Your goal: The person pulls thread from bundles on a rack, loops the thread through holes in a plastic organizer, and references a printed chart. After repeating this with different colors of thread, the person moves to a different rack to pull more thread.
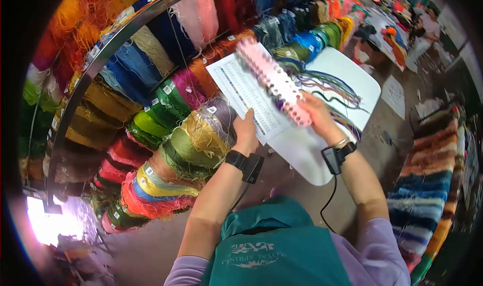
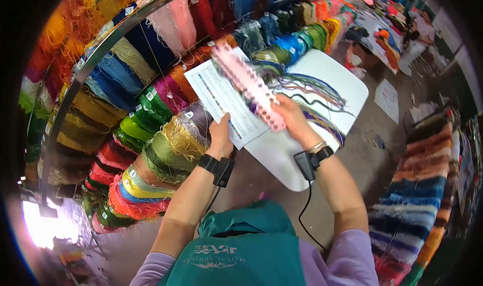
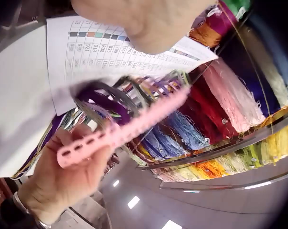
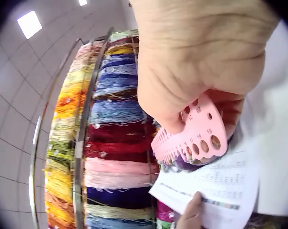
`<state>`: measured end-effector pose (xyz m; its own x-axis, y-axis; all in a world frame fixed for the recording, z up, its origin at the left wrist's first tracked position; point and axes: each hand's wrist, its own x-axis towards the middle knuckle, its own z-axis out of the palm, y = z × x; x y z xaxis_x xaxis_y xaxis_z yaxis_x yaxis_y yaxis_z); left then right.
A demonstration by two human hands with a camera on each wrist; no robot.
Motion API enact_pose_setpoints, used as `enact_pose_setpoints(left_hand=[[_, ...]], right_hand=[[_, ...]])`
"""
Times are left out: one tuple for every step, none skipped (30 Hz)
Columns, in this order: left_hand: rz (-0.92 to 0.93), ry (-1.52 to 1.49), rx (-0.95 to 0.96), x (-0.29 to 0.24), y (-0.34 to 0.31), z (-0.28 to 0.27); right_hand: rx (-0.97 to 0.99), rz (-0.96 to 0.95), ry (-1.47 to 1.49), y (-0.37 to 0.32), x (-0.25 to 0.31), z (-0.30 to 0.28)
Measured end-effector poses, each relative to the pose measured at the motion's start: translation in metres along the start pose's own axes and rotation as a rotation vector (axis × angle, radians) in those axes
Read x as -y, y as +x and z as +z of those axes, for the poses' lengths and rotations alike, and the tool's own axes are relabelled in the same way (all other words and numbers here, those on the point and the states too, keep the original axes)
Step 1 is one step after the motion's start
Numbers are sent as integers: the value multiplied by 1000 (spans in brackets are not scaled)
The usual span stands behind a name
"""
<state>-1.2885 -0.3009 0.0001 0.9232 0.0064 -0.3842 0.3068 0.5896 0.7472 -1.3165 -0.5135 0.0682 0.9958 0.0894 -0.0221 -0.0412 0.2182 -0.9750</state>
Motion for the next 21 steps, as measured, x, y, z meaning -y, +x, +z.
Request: enact_pose_setpoints(left_hand=[[-19, 15, -3, 1, 0, 0], [-37, 31, -5, 0, 0, 0], [-70, 37, -6, -5, -4, 0], [-68, 120, 0, -6, -6, -3], [-2, 183, 3, 0, -3, -9], [9, 198, 33, 2, -5, -14], [47, 292, 40, 3, -6, -20], [65, 297, 116, 7, -5, -33], [61, 315, 120, 16, 0, -46], [-81, 344, 97, -10, -24, -45], [-111, 353, 124, -27, -41, -50], [-107, 345, 19, -39, -60, -53], [-110, 371, 34, -49, -72, -64], [-114, 398, 54, -61, -83, -78], [-23, 460, 133, -78, -93, -92], [69, 529, 209, -94, -103, -106], [153, 597, 288, -112, -117, -121], [301, 647, 276, -140, -136, -125], [470, 867, 202, -177, -159, -127], [678, 1050, 116, -208, -173, -136], [644, 1096, -5, -245, -194, -141]], right_hand=[[12, 113, -38, 2, -8, -6], [-13, 174, -43, 9, -26, -16], [-34, 101, -151, 15, -36, -21], [-48, 19, -257, 18, -41, -24], [-88, 49, -566, 17, -32, -25], [-121, 55, -869, 14, -20, -22], [-143, -111, -1009, 15, -23, -22], [-171, -291, -1129, 16, -30, -24], [-153, -383, -1169, 19, -39, -32], [-109, -378, -1202, 19, -41, -37], [-103, -344, -1194, 17, -37, -33], [-98, -368, -1223, 18, -32, -30], [-127, -385, -1342, 17, -24, -26], [-181, -509, -1387, 19, -17, -20], [-181, -595, -1376, 27, -8, -15], [-183, -682, -1358, 33, 0, -10], [-117, -530, -1162, 35, 13, 5], [-46, -377, -969, 41, 29, 24], [26, -225, -777, 48, 38, 47], [118, -322, -517, 51, 40, 78], [177, -282, -508, 44, 56, 115]])
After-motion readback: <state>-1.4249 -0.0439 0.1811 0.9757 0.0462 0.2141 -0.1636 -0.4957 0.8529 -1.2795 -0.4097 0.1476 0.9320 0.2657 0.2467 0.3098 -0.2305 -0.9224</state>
